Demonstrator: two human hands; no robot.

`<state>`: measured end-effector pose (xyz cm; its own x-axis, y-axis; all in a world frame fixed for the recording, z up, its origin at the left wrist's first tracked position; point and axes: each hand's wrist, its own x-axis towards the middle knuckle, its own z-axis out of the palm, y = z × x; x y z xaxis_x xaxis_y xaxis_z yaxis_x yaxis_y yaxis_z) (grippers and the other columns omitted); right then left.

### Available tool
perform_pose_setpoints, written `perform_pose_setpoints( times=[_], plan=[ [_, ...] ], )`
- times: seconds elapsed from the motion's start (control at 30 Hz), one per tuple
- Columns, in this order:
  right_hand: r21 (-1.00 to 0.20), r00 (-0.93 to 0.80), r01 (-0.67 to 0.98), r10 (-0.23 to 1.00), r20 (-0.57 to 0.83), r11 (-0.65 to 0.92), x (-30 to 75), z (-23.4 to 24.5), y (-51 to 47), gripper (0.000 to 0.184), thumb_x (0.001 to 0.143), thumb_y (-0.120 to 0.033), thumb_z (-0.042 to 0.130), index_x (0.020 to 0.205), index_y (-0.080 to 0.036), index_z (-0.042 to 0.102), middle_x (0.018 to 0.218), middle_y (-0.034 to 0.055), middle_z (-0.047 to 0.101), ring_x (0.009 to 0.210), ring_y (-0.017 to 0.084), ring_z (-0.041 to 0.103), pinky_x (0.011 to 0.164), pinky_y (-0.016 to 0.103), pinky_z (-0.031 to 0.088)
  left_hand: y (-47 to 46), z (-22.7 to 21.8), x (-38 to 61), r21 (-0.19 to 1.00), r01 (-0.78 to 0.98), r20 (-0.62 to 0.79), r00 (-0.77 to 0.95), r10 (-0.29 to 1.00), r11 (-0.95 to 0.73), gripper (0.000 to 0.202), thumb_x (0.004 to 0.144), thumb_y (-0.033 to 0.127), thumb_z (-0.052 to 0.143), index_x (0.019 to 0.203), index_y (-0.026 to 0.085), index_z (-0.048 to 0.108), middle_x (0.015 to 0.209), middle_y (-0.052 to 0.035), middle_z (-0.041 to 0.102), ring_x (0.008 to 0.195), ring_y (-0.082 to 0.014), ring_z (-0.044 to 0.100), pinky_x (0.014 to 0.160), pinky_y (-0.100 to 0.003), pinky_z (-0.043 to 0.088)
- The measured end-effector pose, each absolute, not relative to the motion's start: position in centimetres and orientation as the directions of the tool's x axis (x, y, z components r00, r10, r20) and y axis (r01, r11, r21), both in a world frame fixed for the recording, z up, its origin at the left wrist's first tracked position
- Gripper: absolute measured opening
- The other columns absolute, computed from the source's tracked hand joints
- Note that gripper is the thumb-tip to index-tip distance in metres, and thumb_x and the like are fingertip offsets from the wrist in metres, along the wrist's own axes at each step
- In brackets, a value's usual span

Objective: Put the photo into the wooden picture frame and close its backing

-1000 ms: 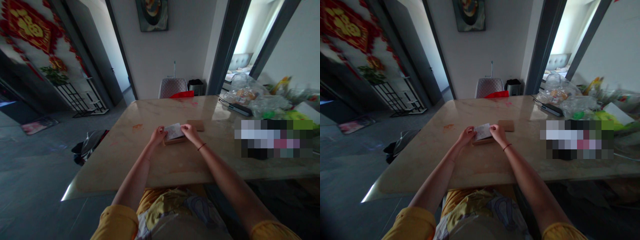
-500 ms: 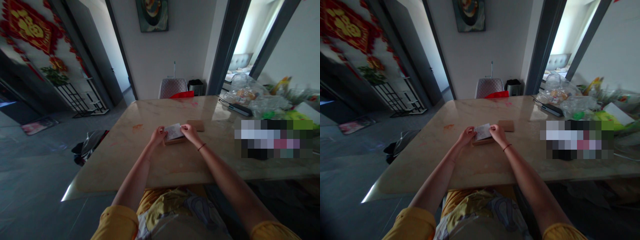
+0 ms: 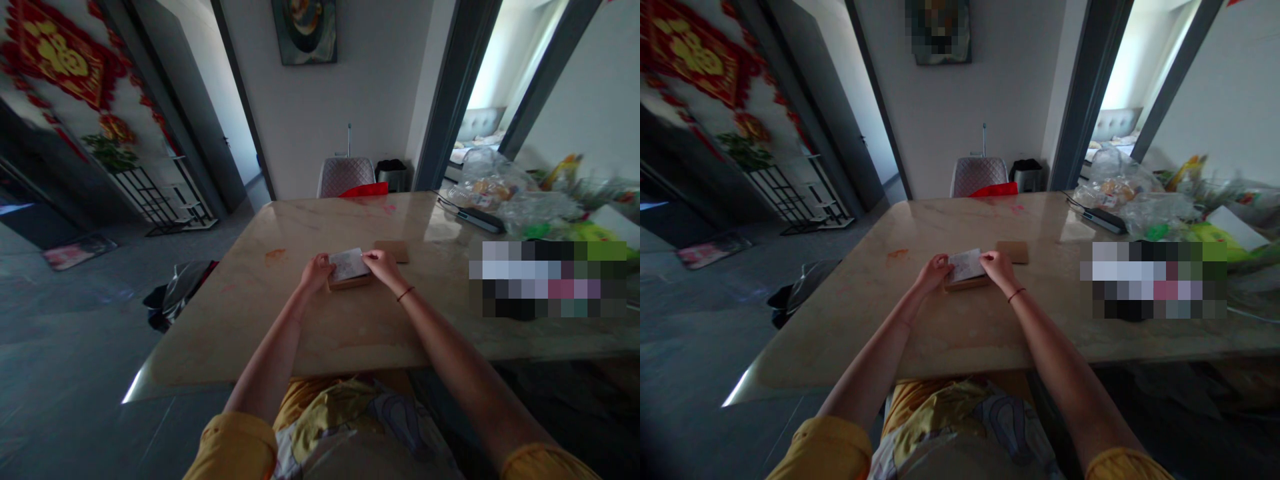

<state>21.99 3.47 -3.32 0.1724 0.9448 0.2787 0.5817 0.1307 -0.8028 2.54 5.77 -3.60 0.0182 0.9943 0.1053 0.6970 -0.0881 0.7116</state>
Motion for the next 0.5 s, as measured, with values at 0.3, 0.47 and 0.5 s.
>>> perform_pose_setpoints(
  times=[0.3,0.47,0.5],
  plan=[
    [-0.773,0.165,0.617,0.936,0.311,0.148,22.04,-3.15,3.32,0.019,0.081,-0.021,0.056,0.085,-0.02,0.074,0.093,0.0079,0.074,0.09,0.021,0.069,0.081,0.03,0.051,5.08,-2.7,2.46,0.551,0.834,0.086,-0.054,0.995,-0.002,0.053,0.079,0.043,0.058,0.123,0.014,0.055,0.125,-0.0174,0.059,0.117,-0.0274,0.053,0.094,-0.032,0.039],
    [-0.705,0.128,0.687,0.927,0.354,0.175,21.83,-3.04,3.06,0.021,0.082,-0.022,0.054,0.088,-0.019,0.074,0.094,0.0098,0.073,0.089,0.022,0.068,0.078,0.031,0.05,5.16,-2.8,2.47,0.561,0.828,0.082,-0.053,0.995,-0.002,0.052,0.079,0.043,0.058,0.123,0.015,0.056,0.124,-0.0166,0.059,0.116,-0.0266,0.054,0.094,-0.032,0.039],
    [-0.672,0.11,0.717,0.921,0.374,0.187,21.8,-3.04,3.04,0.021,0.082,-0.021,0.054,0.088,-0.018,0.074,0.094,0.0097,0.073,0.088,0.021,0.068,0.078,0.031,0.05,5.2,-2.84,2.46,0.564,0.826,0.079,-0.052,0.996,-0.001,0.052,0.079,0.043,0.058,0.123,0.015,0.056,0.124,-0.0166,0.06,0.116,-0.0268,0.054,0.094,-0.032,0.039]
  ],
)
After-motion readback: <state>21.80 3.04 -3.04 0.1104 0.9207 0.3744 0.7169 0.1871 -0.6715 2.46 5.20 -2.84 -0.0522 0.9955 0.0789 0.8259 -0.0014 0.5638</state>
